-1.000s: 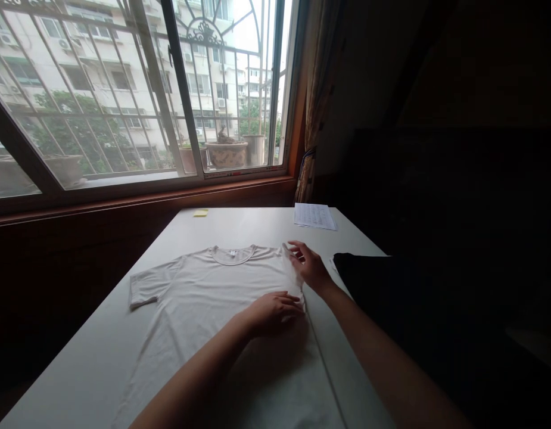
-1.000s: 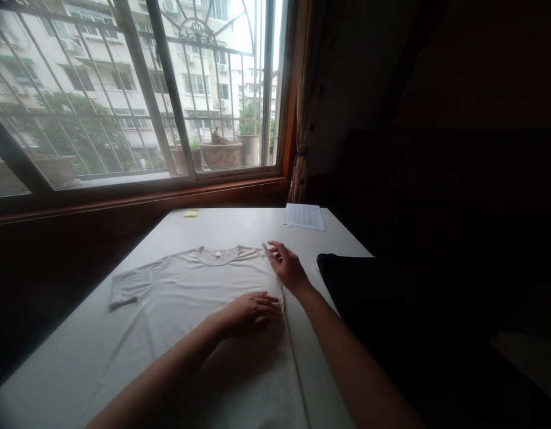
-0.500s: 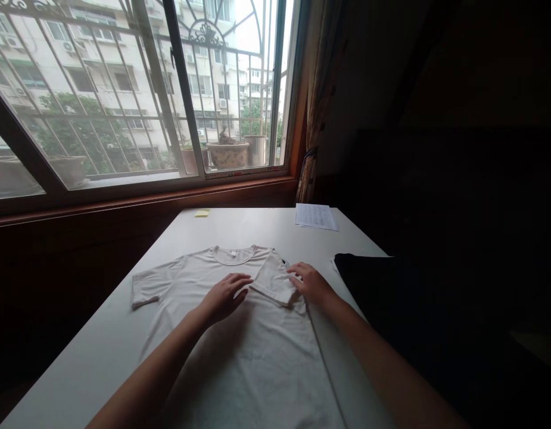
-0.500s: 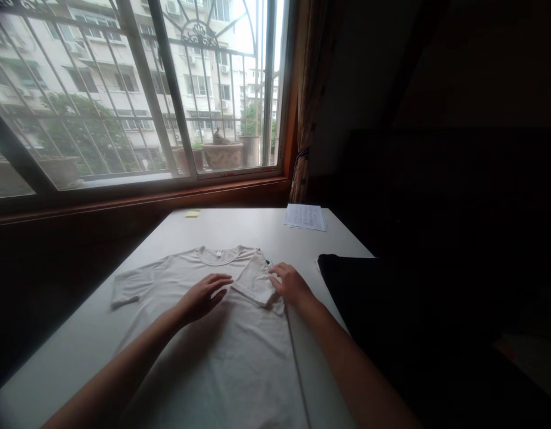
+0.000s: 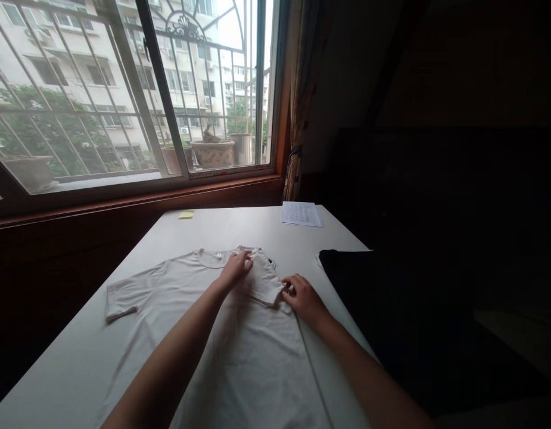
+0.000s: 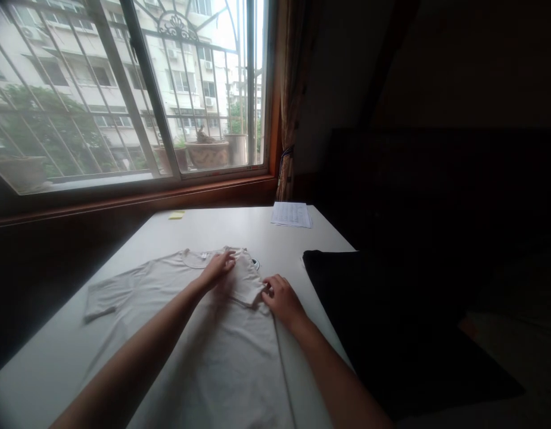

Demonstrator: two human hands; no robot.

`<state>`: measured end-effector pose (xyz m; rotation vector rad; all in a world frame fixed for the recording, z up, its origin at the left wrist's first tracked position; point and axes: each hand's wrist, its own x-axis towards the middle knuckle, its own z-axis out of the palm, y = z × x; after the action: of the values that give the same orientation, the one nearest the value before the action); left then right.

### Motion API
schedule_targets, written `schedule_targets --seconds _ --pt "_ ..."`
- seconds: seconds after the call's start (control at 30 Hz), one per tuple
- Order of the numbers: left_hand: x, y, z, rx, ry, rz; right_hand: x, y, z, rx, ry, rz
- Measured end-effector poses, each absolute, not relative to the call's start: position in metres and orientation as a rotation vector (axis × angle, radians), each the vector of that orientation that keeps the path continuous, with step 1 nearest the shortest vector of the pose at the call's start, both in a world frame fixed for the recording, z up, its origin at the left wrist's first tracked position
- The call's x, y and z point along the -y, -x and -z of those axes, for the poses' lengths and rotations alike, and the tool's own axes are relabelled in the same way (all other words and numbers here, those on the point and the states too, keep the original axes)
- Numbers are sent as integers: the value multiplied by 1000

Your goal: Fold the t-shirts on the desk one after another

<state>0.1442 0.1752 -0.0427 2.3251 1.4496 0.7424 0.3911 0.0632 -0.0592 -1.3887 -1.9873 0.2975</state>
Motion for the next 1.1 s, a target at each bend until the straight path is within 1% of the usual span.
schedule_targets --seconds 0.17,0.43,0.87,1.1 --pt "-208 -168 43 -1591 -2133 -695 -64 -387 68 1909 1395 -198" --pt "-231 -195 47 -1727 -1924 -693 -61 -389 64 1932 1378 -189" --pt "-254 -209 43 -1732 -1873 -727 -60 -388 61 1955 1455 -125" --pt "-262 -204 41 -1597 -1889 -716 -61 -388 65 1933 1509 -56"
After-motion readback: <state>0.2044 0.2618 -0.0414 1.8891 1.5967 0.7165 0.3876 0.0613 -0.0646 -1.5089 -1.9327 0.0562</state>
